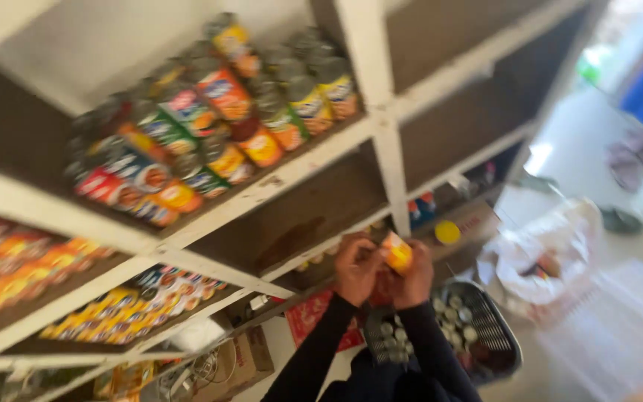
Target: Arranging canned goods from a basket onto shelves in a grocery store.
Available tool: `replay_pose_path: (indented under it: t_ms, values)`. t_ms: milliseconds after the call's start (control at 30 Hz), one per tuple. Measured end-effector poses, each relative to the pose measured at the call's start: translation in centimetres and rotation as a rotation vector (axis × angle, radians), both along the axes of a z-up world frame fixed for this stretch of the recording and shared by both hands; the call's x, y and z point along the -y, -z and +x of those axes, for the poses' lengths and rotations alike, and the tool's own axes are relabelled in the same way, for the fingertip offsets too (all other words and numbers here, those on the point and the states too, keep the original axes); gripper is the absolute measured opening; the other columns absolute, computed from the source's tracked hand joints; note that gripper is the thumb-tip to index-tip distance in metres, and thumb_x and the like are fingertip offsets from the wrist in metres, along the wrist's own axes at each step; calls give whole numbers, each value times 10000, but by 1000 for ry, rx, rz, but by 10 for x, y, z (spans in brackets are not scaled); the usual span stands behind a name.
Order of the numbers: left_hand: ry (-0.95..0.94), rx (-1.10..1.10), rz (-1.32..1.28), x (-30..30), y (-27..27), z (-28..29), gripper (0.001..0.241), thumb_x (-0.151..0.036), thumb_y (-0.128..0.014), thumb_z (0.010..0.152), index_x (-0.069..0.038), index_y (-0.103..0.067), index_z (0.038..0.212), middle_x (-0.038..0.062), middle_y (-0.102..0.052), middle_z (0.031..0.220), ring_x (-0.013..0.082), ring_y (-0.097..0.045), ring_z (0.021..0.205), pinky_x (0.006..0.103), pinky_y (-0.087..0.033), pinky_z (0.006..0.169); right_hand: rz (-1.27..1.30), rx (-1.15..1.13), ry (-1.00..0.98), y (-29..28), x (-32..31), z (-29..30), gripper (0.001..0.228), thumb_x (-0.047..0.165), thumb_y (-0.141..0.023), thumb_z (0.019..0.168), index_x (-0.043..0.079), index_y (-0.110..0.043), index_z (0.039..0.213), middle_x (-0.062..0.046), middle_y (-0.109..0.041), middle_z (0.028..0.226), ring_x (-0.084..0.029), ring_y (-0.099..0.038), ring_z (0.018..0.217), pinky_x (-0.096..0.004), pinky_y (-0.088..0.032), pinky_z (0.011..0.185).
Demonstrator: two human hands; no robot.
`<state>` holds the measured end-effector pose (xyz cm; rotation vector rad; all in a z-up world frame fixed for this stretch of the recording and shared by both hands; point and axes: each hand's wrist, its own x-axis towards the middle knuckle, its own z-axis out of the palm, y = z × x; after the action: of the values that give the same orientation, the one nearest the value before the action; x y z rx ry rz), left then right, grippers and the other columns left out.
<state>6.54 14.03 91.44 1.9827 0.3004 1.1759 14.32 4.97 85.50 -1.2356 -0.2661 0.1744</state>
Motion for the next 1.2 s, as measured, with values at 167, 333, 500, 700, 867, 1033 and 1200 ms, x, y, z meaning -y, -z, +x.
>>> replay_pose_path:
  t_ms: [167,333,500,700,867,1033,1200]
  values:
    - [130,27,-558,4,-15,-6,220,-76,-791,924,20,-629,1038,87,-627,1044,138,-641,881,299,-558,749,68,166,-73,-53,5,-11,284,308,-493,1084,45,-535,1180,-113,-583,1078,-198,-589,893,-309,-511,714]
    - [177,80,-530,15,-81,-28,254,-96,-730,951,18,-637,1158,66,-590,1186,123,-627,1084,280,-538,933,306,-67,-223,-68,2,-24,218,221,-462,1095,43,-556,1180,-74,-596,1101,-148,-560,965,-284,-502,842]
    - [129,101,-173,16,-105,-45,252,-56,-714,969,36,-622,1185,142,-592,1265,207,-604,1164,340,-498,1009,152,0,-397,-84,-1,-21,264,209,-542,1028,11,-613,1188,-60,-622,1121,-127,-585,1026,-275,-501,896]
    - [-113,16,112,5,-140,-64,151,-96,-592,1002,11,-568,1105,169,-633,1107,271,-654,1002,367,-542,900,173,-202,-993,-124,-1,-19,393,293,-577,1005,-2,-641,1257,-81,-716,1035,-161,-686,886,-285,-539,706]
    - [-60,-9,141,1,-169,-80,106,-105,-553,1051,-4,-583,1063,179,-676,1108,273,-690,923,356,-558,826,152,-200,-1335,-151,1,-17,436,367,-559,1016,14,-600,1270,-98,-724,938,-181,-719,750,-288,-553,560]
    - [-77,-27,87,-10,-181,-86,163,-126,-526,1065,4,-621,1043,160,-737,1136,209,-715,847,322,-579,762,158,-172,-1410,-159,-17,-26,475,455,-514,1032,27,-590,1223,-94,-704,920,-165,-687,728,-281,-541,577]
    - [-37,-103,-116,-28,-187,-96,364,-279,-471,1108,-4,-695,1194,107,-768,1134,111,-685,916,287,-582,799,101,-308,-1284,-181,-31,-38,689,642,-276,1032,62,-634,1133,-90,-707,791,-157,-640,575,-251,-467,475]
